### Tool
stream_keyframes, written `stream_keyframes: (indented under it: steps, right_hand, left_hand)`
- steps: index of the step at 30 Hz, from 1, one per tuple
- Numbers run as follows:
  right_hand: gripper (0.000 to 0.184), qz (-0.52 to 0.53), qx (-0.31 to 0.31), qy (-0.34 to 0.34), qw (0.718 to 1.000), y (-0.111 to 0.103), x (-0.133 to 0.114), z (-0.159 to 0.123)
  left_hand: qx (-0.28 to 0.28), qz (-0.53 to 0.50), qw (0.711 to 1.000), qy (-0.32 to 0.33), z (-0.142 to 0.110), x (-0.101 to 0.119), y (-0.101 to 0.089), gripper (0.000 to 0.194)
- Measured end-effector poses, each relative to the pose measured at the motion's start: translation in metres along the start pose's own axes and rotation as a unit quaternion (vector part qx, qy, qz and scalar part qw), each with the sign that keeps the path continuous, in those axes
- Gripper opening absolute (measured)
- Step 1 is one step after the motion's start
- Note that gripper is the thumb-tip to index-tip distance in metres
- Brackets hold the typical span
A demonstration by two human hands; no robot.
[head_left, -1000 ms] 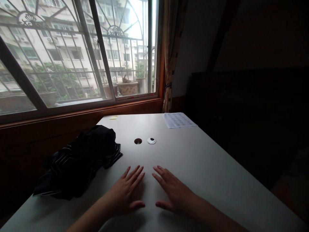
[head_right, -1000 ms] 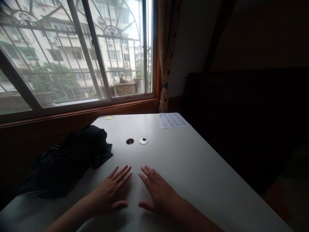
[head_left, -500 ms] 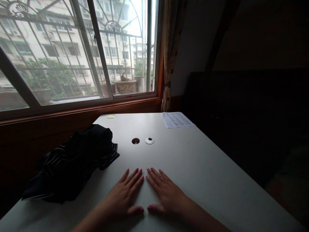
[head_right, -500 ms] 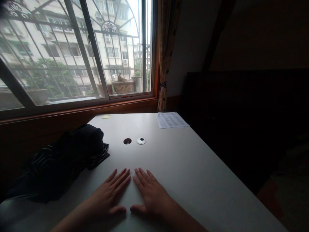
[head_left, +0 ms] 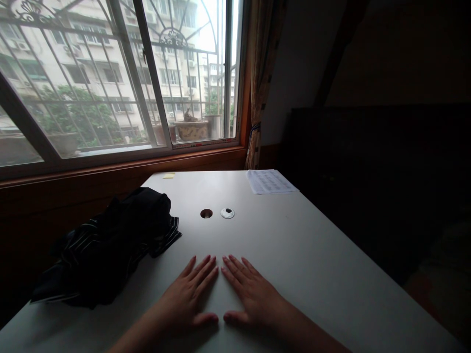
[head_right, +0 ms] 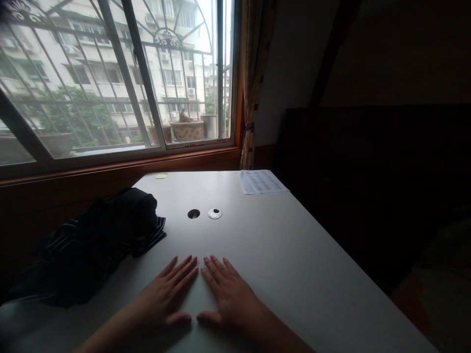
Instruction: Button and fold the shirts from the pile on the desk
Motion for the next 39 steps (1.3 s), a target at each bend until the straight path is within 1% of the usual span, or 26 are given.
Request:
stream_keyframes:
  steps: [8, 12, 22, 26, 32, 39]
  right_hand:
    - [0.099, 0.007, -0.013, 0.006, 1.0, 0.0005, -0.0007, 0.0004]
    - [0.1, 0.011, -0.022, 0.011, 1.0, -0.0007, -0.0022, 0.0001]
    - [0.099, 0.001, -0.003, 0.001, 1.0, 0.0021, 0.0011, 0.0005]
    - [0.098, -0.001, 0.008, -0.008, 1.0, 0.0027, 0.002, 0.0001]
    - [0.097, 0.016, 0.003, -0.006, 1.0, 0.0018, 0.0017, -0.0002]
    - [0.096, 0.015, 0.007, -0.008, 1.0, 0.0003, 0.0003, -0.0009]
  left_hand:
    - [-0.004, -0.003, 1.0, 0.001, 0.0004, -0.0001, 0.0007, 0.097]
    - [-0.021, -0.003, 1.0, -0.006, 0.0005, -0.0005, 0.0006, 0.096]
    - [-0.031, -0.003, 0.999, -0.01, 0.0012, -0.0015, 0.0044, 0.096]
    - [-0.028, -0.004, 1.0, -0.008, 0.0012, -0.0012, 0.0031, 0.097]
    - [-0.031, -0.004, 0.999, -0.007, 0.0009, 0.0011, -0.0012, 0.096]
    - [-0.029, -0.006, 1.0, -0.007, 0.0007, 0.0, 0.0013, 0.096]
Point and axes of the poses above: each hand's wrist, its own z-axis towards the middle knuckle, its own y-axis out of the palm, x = y × z, the point moved 5 cm from there along z, towards the middle knuckle, and after that the axes turned 6 degrees about -x, right-handed, at the moved point
